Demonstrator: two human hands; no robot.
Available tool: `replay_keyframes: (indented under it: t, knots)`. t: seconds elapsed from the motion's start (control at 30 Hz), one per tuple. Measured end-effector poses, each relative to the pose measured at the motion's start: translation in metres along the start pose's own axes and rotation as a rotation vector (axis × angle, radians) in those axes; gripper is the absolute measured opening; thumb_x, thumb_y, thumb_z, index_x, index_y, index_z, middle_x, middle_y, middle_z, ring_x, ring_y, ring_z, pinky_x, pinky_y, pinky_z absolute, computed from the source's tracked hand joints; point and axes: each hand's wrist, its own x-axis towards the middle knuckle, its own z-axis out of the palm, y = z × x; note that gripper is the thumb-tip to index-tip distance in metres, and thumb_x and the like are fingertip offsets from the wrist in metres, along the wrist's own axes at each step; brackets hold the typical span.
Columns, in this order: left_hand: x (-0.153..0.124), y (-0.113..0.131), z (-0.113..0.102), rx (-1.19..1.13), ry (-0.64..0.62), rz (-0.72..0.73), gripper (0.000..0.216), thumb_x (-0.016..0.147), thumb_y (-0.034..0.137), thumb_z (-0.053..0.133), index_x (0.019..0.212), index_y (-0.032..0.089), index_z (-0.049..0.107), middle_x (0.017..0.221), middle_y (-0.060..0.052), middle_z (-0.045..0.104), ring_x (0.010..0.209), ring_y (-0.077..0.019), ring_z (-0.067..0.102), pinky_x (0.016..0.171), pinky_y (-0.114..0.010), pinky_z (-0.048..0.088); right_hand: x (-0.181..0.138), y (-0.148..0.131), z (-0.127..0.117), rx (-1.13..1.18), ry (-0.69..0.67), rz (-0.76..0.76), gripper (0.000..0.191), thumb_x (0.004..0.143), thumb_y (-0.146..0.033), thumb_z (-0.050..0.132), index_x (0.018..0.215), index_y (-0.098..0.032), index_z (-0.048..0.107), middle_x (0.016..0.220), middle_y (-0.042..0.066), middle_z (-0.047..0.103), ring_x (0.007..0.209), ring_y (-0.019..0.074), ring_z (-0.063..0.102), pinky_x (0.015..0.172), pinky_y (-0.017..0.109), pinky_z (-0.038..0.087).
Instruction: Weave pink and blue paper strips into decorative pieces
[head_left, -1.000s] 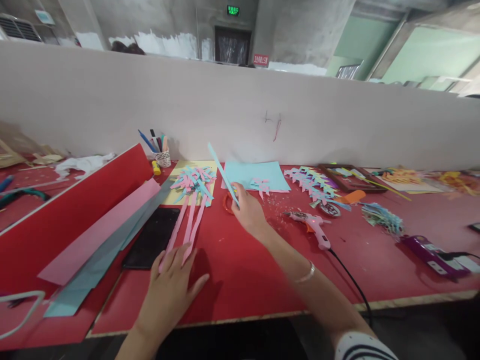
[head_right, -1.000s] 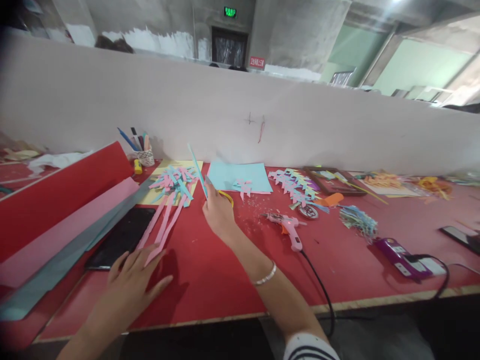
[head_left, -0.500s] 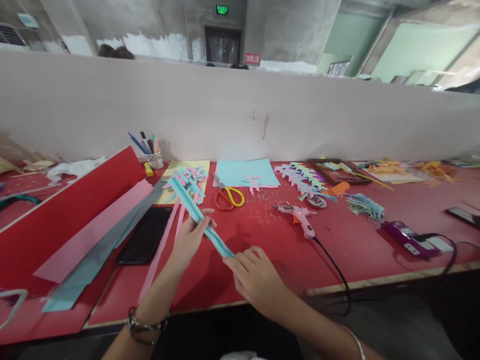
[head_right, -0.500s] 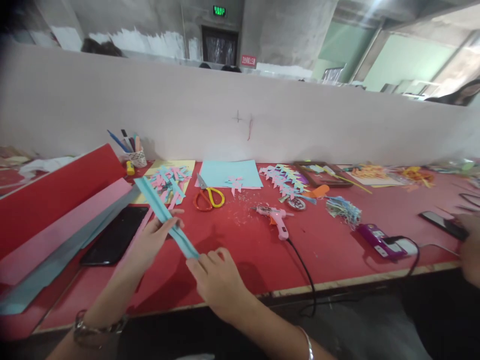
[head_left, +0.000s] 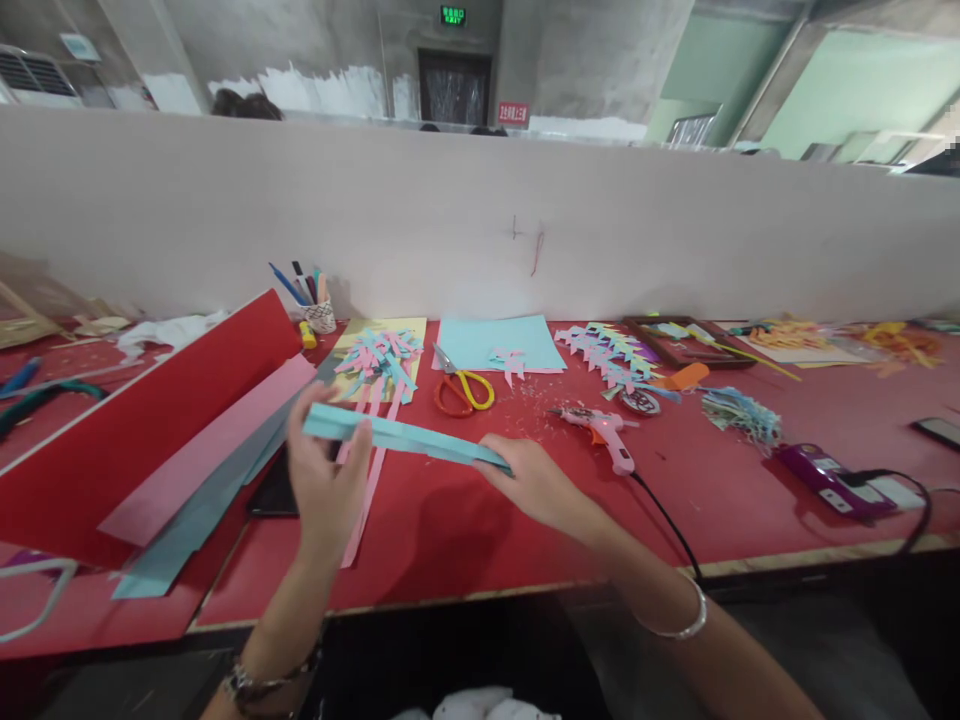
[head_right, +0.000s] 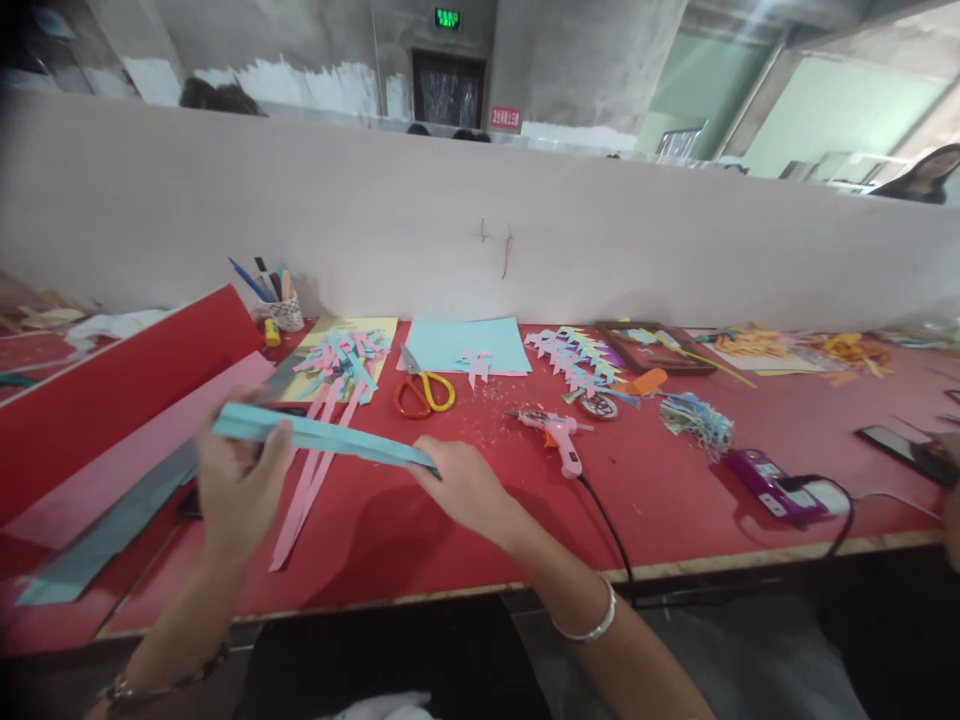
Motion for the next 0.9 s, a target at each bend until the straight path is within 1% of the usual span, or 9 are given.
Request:
replay_keyframes:
  t: [0.03,0.1,0.2,0.3,0.4,0.53,0.63,0.8,0.9]
  knots:
    - [0.002,0.001,-0.004,0.120,0.068,0.129,0.052,0.075,0.037,0.050,0.120,0.016,0.037,0.119,-0.015,0.048,0.111,-0.0236,0.046,0.090,-0.037,0.038,0.000,0.000,-0.003,-0.031,-0.037,-0.019,0.015,0.081,-0.024,0.042,0.069,-0.017,0.047,0.061,-0.002,0.047,0.054,0.0088,0.041,0.051,0.020,0.023]
    - [0.005,0.005,-0.011,0.361,0.044,0.372,0.053,0.073,0.036,0.055,0.120,0.017,0.040,0.121,-0.015,0.047,0.115,-0.0266,0.042,0.096,-0.042,0.030,0.001,0.000,-0.007,-0.072,-0.120,-0.052,0.012,0.080,-0.020,0.043,0.071,-0.017,0.049,0.060,-0.003,0.047,0.053,0.0083,0.039,0.051,0.020,0.022]
    - [0.005,0.012,-0.011,0.526,-0.324,0.603,0.035,0.079,0.035,0.048,0.112,0.021,0.049,0.109,-0.010,0.058,0.103,-0.0236,0.051,0.096,-0.042,0.028,0.003,-0.001,-0.010,-0.122,-0.189,-0.095,0.011,0.078,-0.016,0.045,0.069,-0.016,0.050,0.059,-0.003,0.048,0.052,0.0081,0.038,0.051,0.020,0.022]
    - [0.003,0.015,-0.004,0.477,-0.809,0.625,0.025,0.085,0.030,0.037,0.098,0.021,0.056,0.090,-0.004,0.065,0.081,-0.0169,0.059,0.077,-0.030,0.040,0.005,0.002,-0.015,-0.179,-0.206,-0.148,0.014,0.080,-0.020,0.045,0.068,-0.016,0.051,0.061,-0.001,0.051,0.054,0.0089,0.040,0.052,0.021,0.022]
    - [0.000,0.015,0.002,0.484,-1.062,0.464,0.025,0.085,0.025,0.033,0.081,0.019,0.058,0.076,-0.002,0.064,0.065,-0.0145,0.058,0.057,-0.024,0.037,0.004,0.003,-0.020,-0.204,-0.233,-0.226,0.018,0.082,-0.027,0.045,0.073,-0.016,0.054,0.069,0.001,0.057,0.060,0.0106,0.045,0.056,0.021,0.025]
    - [0.000,0.021,0.005,0.457,-1.190,0.285,0.021,0.080,0.019,0.034,0.073,0.018,0.054,0.068,-0.001,0.061,0.059,-0.0127,0.054,0.053,-0.022,0.032,0.002,-0.004,-0.018,-0.212,-0.201,-0.311,0.017,0.077,-0.031,0.051,0.083,-0.016,0.056,0.078,0.004,0.061,0.068,0.0126,0.049,0.062,0.022,0.027]
    - [0.000,0.025,0.008,0.418,-1.201,0.214,0.018,0.076,0.017,0.035,0.067,0.018,0.050,0.064,0.000,0.057,0.056,-0.0113,0.049,0.052,-0.021,0.030,0.002,-0.012,-0.009,-0.283,-0.158,-0.252,0.015,0.077,-0.021,0.044,0.068,-0.016,0.055,0.063,0.001,0.057,0.053,0.0097,0.041,0.054,0.023,0.021]
    - [0.001,0.020,0.007,0.444,-1.155,0.199,0.014,0.068,0.014,0.034,0.057,0.019,0.041,0.050,0.004,0.042,0.045,-0.0088,0.036,0.046,-0.021,0.022,0.003,-0.013,-0.004,-0.263,-0.107,-0.117,0.008,0.066,-0.017,0.046,0.060,-0.018,0.051,0.049,-0.004,0.044,0.045,0.0071,0.026,0.049,0.023,0.015]
    - [0.004,0.008,-0.003,0.421,-1.167,0.235,0.013,0.068,0.016,0.032,0.058,0.019,0.039,0.051,0.004,0.042,0.046,-0.0083,0.036,0.047,-0.021,0.022,0.000,-0.006,-0.011,-0.222,-0.098,-0.102,0.009,0.064,-0.014,0.044,0.058,-0.017,0.049,0.049,-0.005,0.041,0.046,0.0064,0.025,0.049,0.021,0.017]
